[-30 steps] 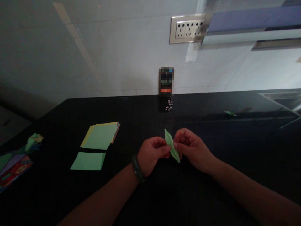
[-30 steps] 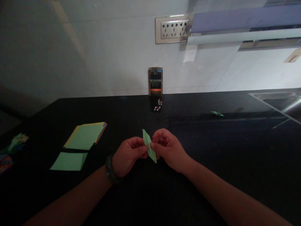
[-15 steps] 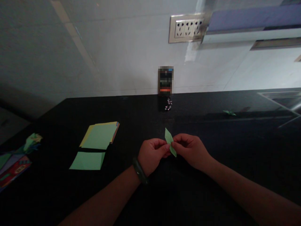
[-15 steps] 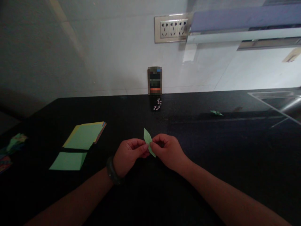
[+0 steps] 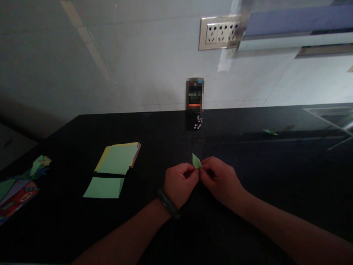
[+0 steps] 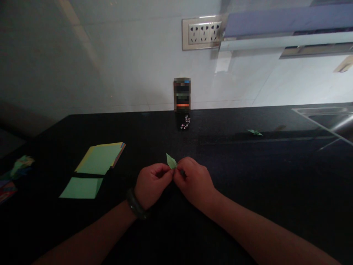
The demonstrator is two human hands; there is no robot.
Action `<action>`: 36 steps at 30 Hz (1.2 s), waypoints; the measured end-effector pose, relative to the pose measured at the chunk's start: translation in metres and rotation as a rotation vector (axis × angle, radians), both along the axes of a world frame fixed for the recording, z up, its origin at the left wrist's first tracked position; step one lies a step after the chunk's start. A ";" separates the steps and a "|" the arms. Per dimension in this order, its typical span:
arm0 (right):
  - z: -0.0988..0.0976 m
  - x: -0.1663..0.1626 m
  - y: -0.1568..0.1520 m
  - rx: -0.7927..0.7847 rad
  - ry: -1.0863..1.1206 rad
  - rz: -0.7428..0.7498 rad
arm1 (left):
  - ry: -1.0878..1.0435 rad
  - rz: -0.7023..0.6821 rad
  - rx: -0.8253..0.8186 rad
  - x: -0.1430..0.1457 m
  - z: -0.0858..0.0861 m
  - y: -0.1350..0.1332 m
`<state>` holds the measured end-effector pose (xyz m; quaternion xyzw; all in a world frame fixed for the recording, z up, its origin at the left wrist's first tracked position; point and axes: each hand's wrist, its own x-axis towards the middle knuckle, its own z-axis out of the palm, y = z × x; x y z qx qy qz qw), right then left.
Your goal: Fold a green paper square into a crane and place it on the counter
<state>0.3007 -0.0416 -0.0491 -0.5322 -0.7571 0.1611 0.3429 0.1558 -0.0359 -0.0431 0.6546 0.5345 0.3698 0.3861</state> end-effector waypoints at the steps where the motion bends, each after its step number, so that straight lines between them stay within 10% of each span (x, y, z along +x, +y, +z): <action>1: 0.000 0.000 0.000 0.014 -0.010 0.005 | 0.004 0.005 0.001 0.000 0.000 0.000; 36: -0.002 0.001 0.002 0.110 0.118 0.142 | -0.263 -0.063 -0.131 -0.006 -0.005 0.008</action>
